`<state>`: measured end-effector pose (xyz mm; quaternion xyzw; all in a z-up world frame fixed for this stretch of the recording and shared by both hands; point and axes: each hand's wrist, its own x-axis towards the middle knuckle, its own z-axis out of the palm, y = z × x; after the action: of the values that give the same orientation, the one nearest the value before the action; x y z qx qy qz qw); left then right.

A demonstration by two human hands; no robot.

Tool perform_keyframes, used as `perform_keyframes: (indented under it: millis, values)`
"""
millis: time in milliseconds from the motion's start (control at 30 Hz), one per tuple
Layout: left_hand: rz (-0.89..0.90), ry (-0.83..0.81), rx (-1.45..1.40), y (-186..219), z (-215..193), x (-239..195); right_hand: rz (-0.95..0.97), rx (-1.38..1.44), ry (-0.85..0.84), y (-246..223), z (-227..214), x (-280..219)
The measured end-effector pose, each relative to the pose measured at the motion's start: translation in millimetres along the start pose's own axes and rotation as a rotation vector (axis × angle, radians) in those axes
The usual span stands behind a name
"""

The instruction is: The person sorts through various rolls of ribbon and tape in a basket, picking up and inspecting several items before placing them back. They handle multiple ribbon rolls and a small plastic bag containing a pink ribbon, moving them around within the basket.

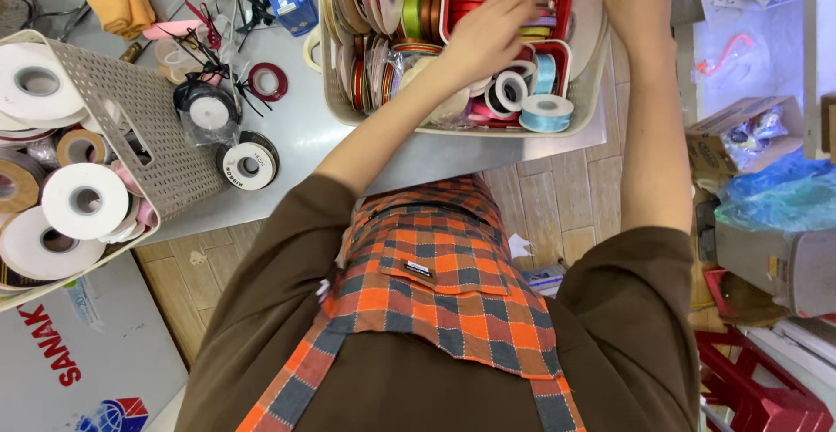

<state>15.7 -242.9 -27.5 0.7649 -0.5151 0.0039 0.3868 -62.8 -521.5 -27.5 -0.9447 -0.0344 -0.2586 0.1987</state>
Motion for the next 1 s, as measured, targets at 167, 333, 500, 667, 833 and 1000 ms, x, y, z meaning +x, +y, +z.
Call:
perform_keyframes:
  millis: [167,333,500,667,833,1000]
  values:
    - [-0.238,-0.047,0.238,-22.5,91.1,45.8,0.082,0.13,-0.094,-48.9,-32.0,23.5]
    - [-0.302,-0.149,0.291,-3.2,105.9,20.9,0.065,0.244,-0.181,-59.1,-30.4,34.8]
    - [-0.302,-0.169,0.308,4.3,98.6,17.4,-0.061,0.115,-0.188,-44.2,11.5,38.8]
    - [-0.307,-0.168,0.32,1.2,99.2,17.6,-0.022,-0.197,-0.229,-46.0,53.1,45.6]
    - [-0.263,-0.156,0.309,-9.2,98.7,16.2,-0.088,-0.307,-0.169,-54.7,46.3,38.7]
    - [-0.262,-0.153,0.296,-10.4,98.5,17.3,-0.066,-0.338,-0.1,-52.2,51.9,21.1]
